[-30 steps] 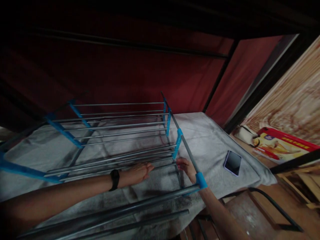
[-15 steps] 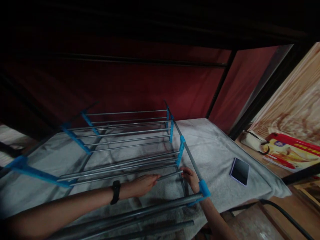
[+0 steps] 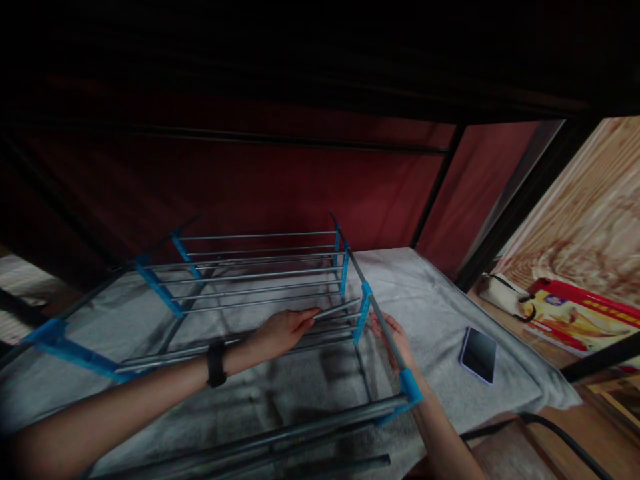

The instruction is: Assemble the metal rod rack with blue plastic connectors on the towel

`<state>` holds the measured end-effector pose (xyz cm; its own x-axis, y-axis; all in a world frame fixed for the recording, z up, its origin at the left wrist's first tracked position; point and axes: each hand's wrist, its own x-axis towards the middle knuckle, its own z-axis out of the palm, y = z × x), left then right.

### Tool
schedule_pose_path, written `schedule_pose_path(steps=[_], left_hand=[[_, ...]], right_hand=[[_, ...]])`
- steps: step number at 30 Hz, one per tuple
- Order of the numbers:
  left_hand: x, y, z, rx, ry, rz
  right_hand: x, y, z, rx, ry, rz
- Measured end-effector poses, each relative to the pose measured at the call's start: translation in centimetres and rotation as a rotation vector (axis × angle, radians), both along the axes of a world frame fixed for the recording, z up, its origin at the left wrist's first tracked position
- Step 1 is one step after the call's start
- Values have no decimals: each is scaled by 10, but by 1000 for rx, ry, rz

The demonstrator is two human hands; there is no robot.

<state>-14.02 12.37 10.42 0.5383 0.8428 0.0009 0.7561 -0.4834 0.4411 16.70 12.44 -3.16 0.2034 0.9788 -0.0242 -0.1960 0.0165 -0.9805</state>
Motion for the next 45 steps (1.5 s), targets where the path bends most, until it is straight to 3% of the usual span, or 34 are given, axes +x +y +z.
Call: schedule_pose_path(steps=[5,9,14,36,41,45], left_hand=[[11,6,2,135,71,-11],[11,9,-1,158,99,3],[10,12,0,193,101,-10],[12,17,5,233,127,-67],[12,17,10,232,130,-91],[9,16,14,258,146,-123]], right_hand=[[-8,22,71,102,37,37],[-17,28,93,143,-133,91],[-21,27,96,73,-138,78],[-25,23,104,66,-148,85],[-19,23,104,91,-296,88],[-6,27,109,117,-579,81]])
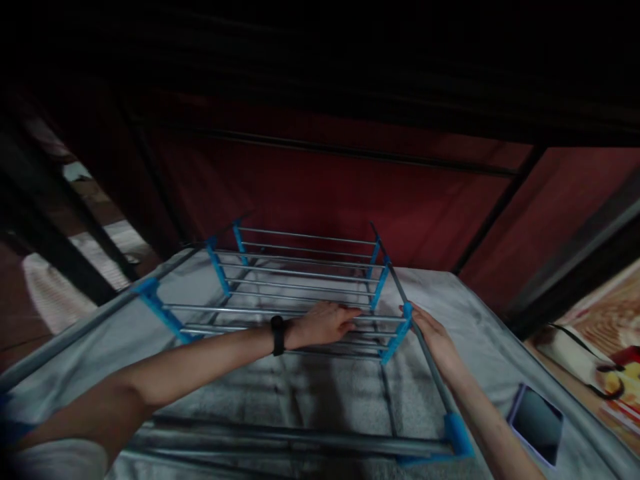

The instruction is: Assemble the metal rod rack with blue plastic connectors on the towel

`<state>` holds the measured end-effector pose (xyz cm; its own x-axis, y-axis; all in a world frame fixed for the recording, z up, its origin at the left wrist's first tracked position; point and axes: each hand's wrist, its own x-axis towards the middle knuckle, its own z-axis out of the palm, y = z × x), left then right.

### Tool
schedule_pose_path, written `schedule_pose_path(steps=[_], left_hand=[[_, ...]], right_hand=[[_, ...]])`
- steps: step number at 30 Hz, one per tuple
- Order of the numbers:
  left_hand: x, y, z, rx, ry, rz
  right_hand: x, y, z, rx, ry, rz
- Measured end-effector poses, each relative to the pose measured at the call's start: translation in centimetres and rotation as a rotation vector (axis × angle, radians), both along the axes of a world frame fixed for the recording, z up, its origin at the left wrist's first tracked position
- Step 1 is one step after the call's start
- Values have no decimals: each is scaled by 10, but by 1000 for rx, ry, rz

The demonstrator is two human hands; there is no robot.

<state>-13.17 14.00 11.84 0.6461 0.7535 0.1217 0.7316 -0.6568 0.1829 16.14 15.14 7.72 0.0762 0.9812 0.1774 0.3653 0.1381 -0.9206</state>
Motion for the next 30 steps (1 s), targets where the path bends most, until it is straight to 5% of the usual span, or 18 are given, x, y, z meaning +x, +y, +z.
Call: schedule_pose_path(steps=[5,10,19,30], left_hand=[[-9,1,3,7,27,14],[-35,-2,5,5,105,58],[-119,-26,8,-1,185,210],[-212,-55,31,36,192,325]], right_hand=[[5,6,31,99,-203,-44],[-34,8,58,328,-463,198],[-151,9,37,330,-620,690],[-267,6,25,393,-733,858]])
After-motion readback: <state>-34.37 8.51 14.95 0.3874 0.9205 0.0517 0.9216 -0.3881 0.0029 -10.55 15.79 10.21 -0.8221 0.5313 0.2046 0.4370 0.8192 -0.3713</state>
